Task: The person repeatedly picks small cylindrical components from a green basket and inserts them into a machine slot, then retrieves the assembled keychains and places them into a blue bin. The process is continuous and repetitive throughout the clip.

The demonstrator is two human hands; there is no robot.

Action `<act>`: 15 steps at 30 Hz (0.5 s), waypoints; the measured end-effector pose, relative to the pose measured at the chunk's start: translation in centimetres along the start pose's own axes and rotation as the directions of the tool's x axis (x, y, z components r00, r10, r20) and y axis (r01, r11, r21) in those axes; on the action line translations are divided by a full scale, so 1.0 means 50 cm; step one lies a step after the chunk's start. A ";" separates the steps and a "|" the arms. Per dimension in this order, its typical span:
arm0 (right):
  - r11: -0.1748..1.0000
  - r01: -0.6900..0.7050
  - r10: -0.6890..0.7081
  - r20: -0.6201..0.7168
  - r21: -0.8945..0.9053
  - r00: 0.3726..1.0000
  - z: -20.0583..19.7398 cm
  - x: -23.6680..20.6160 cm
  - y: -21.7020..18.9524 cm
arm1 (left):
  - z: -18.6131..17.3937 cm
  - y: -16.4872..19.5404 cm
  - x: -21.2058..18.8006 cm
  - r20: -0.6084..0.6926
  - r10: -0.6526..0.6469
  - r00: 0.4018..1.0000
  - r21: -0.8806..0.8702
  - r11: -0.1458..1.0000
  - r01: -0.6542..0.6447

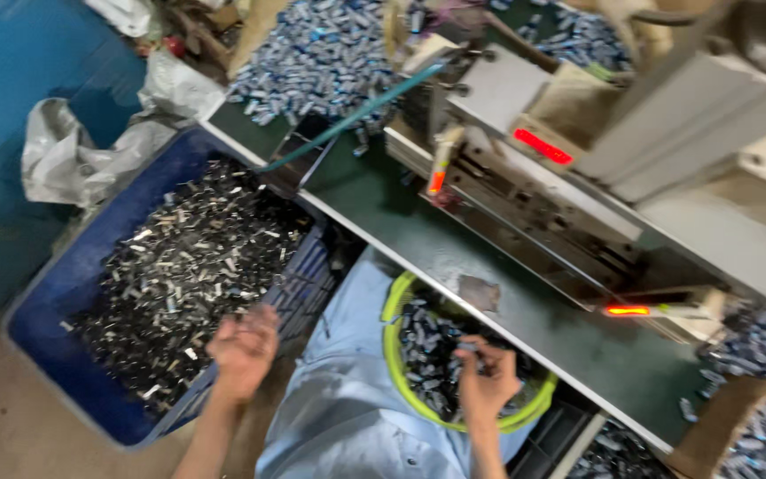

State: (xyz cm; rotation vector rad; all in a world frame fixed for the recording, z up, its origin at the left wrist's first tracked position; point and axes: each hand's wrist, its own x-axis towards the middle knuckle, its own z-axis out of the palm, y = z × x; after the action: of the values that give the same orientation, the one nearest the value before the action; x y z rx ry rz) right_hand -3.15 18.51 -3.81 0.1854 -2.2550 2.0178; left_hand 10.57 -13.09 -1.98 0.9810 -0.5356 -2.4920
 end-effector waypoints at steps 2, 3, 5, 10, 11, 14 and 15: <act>0.963 0.180 -0.184 -0.005 -0.203 0.983 -0.010 0.044 -0.004 | -0.003 -0.011 0.014 -0.055 -0.093 0.994 0.054 0.994 0.096; 0.878 0.308 -0.326 0.013 -0.366 0.945 -0.018 0.074 -0.012 | 0.011 -0.020 0.022 -0.071 0.009 0.997 0.281 0.960 0.012; 0.802 0.480 -0.505 0.026 -0.357 0.863 -0.032 0.151 -0.036 | 0.061 -0.041 0.046 0.125 0.255 0.959 0.697 0.665 -0.268; 0.717 0.635 -0.658 0.020 -0.288 0.752 -0.008 0.362 -0.096 | 0.212 -0.052 0.106 0.822 0.336 0.460 0.548 -0.250 -0.798; 0.733 0.646 -0.653 0.044 -0.214 0.756 0.004 0.388 -0.102 | 0.231 -0.059 0.110 0.856 0.323 0.405 0.492 -0.264 -0.830; 0.691 0.593 -0.639 0.033 -0.414 0.768 0.026 0.413 -0.111 | 0.254 -0.082 0.114 0.912 0.192 0.363 0.401 -0.222 -0.889; 0.666 0.599 -0.658 0.028 -0.445 0.752 0.027 0.412 -0.112 | 0.251 -0.087 0.113 0.918 0.187 0.350 0.387 -0.215 -0.897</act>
State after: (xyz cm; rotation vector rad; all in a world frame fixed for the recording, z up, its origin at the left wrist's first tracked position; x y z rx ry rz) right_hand -22.53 16.17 4.87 0.6626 -2.0697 1.1111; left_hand -3.06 -9.76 1.34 -0.0978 -2.3592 -1.0225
